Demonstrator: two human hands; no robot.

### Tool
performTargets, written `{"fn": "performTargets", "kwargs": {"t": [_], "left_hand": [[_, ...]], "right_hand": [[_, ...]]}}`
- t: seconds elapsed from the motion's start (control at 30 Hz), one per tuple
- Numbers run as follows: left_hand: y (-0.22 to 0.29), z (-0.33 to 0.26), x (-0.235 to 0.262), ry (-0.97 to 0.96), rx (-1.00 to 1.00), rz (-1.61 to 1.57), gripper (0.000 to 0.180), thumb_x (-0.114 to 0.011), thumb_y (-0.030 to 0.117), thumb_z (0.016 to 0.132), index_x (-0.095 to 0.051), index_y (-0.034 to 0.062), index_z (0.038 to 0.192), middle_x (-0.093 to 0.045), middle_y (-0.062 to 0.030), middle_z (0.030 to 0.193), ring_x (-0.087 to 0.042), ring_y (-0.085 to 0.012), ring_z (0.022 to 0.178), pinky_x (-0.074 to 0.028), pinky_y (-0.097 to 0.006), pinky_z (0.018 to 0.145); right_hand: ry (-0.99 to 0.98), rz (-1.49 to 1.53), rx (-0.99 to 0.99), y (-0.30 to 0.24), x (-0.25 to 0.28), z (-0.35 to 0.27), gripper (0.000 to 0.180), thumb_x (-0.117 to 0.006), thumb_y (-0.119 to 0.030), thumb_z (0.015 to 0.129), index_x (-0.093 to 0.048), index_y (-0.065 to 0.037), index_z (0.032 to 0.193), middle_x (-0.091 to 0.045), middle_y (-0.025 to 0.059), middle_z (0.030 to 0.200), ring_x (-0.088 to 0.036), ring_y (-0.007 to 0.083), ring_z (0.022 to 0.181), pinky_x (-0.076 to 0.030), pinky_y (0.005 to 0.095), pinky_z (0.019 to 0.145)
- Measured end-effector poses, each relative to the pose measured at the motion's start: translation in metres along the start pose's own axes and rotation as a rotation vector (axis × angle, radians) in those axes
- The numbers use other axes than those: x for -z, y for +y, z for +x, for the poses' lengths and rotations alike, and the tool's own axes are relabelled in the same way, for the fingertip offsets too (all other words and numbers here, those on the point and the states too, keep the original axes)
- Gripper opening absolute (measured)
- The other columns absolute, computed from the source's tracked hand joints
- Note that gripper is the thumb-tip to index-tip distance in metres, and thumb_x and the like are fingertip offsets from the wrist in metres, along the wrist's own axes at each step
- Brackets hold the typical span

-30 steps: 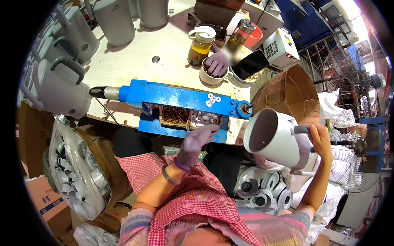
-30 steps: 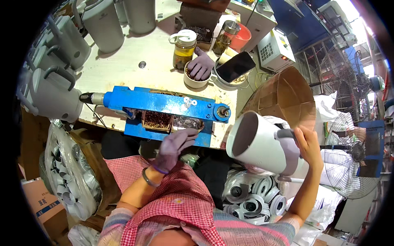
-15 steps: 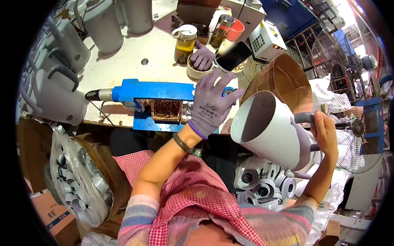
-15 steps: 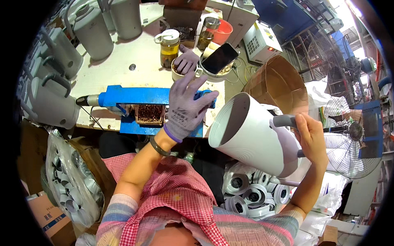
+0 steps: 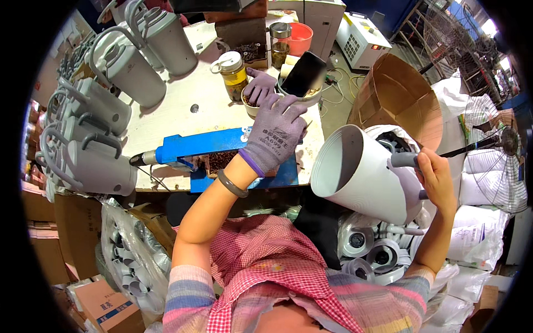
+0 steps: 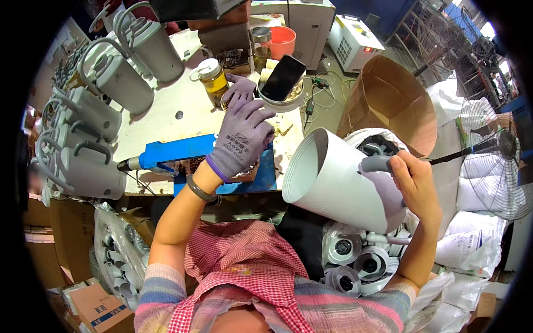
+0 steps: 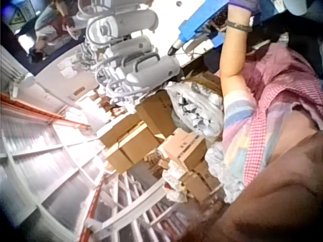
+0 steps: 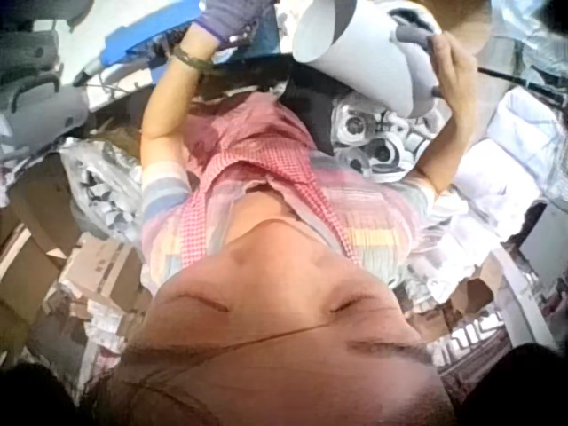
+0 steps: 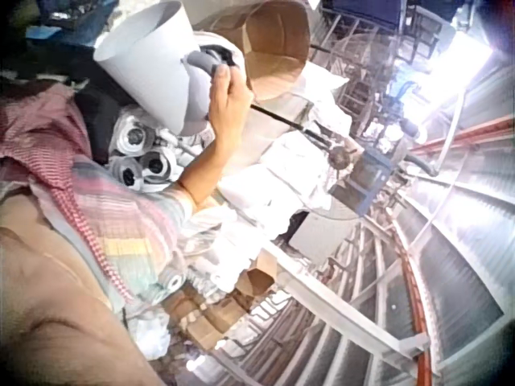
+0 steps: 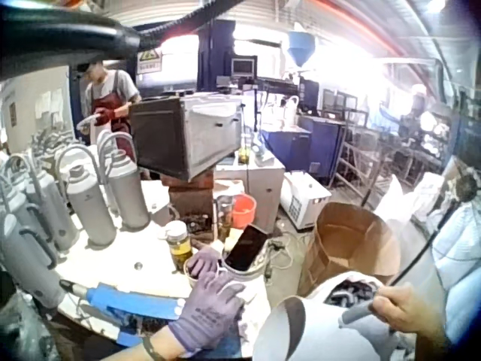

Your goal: The person repeatedly assembles white electric kettles by attaching gray handles to the kettle bodies using a blue heat-sealing tool. They pick up a kettle body, attach a handle, press it against the heated tool to fuse the joint, and then place the finished unit on a nearby table. This process is repeated for multiple units throughout the clip.

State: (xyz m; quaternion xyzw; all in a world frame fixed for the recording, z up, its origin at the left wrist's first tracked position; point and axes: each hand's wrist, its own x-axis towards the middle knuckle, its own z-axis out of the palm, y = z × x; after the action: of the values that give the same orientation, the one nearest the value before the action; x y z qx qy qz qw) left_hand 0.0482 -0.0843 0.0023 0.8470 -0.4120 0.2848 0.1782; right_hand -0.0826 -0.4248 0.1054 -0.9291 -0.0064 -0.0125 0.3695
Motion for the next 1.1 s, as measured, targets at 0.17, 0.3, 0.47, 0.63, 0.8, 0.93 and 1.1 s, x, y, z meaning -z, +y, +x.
{"fn": "performTargets", "kwargs": {"t": [0.17,0.3,0.47,0.63,0.8,0.93,1.1], "left_hand": [[-0.021,-0.002,0.025,-0.058,0.396,-0.523,0.013,-0.061,0.006,0.094,-0.060,0.0003,0.106,-0.064,-0.0148,0.097,-0.066,-0.0267,0.089,-0.053,-0.033,0.081],[-0.031,-0.007,0.032,-0.278,0.458,-0.624,0.013,-0.058,0.010,0.099,-0.061,0.0012,0.108,-0.067,-0.0121,0.095,-0.066,-0.0182,0.086,-0.053,-0.031,0.078],[-0.028,-0.003,0.029,-0.339,0.503,-0.659,0.016,-0.056,0.014,0.101,-0.062,0.0008,0.108,-0.068,-0.0100,0.093,-0.066,-0.0150,0.082,-0.053,-0.029,0.077],[-0.027,-0.006,0.026,-0.248,0.405,-0.595,0.017,-0.057,0.015,0.101,-0.062,0.0001,0.108,-0.068,-0.0107,0.091,-0.067,-0.0160,0.082,-0.053,-0.029,0.076],[-0.022,-0.004,0.028,-0.251,0.430,-0.579,0.017,-0.058,0.015,0.100,-0.061,-0.0005,0.107,-0.068,-0.0124,0.091,-0.068,-0.0183,0.082,-0.054,-0.030,0.076],[-0.022,-0.005,0.026,-0.249,0.415,-0.521,0.016,-0.060,0.014,0.098,-0.061,0.0002,0.106,-0.067,-0.0132,0.090,-0.069,-0.0215,0.082,-0.054,-0.032,0.075],[-0.012,-0.001,0.029,-0.225,0.215,-0.261,0.015,-0.065,0.011,0.094,-0.062,0.0015,0.106,-0.064,-0.0136,0.091,-0.068,-0.0260,0.080,-0.055,-0.034,0.073]], "right_hand": [[0.023,0.077,0.035,0.022,-0.004,-0.004,0.042,-0.053,-0.030,0.104,-0.051,-0.003,0.073,-0.045,-0.0009,0.055,-0.039,0.0060,0.052,-0.031,0.0264,0.047],[0.013,0.109,0.017,0.030,-0.009,-0.003,0.040,-0.054,-0.029,0.103,-0.052,-0.002,0.073,-0.045,0.0002,0.054,-0.040,0.0071,0.051,-0.031,0.0272,0.047],[0.004,0.075,0.017,0.036,-0.017,-0.001,0.035,-0.057,-0.027,0.100,-0.056,-0.001,0.076,-0.045,0.0017,0.052,-0.040,0.0088,0.049,-0.032,0.0291,0.046],[0.025,0.095,0.001,0.040,-0.018,0.001,0.034,-0.057,-0.026,0.100,-0.056,-0.001,0.077,-0.045,0.0023,0.052,-0.040,0.0091,0.048,-0.032,0.0294,0.046],[0.001,0.097,0.028,0.033,-0.020,0.004,0.034,-0.057,-0.026,0.100,-0.057,0.000,0.077,-0.043,0.0024,0.053,-0.039,0.0089,0.049,-0.032,0.0288,0.046],[-0.010,0.096,0.036,0.030,-0.024,0.008,0.034,-0.057,-0.025,0.100,-0.058,0.001,0.079,-0.043,0.0029,0.053,-0.038,0.0091,0.050,-0.032,0.0291,0.047],[-0.016,0.104,0.047,0.023,-0.028,0.012,0.032,-0.058,-0.024,0.099,-0.059,0.002,0.080,-0.044,0.0058,0.054,-0.038,0.0115,0.051,-0.033,0.0308,0.048]]}}
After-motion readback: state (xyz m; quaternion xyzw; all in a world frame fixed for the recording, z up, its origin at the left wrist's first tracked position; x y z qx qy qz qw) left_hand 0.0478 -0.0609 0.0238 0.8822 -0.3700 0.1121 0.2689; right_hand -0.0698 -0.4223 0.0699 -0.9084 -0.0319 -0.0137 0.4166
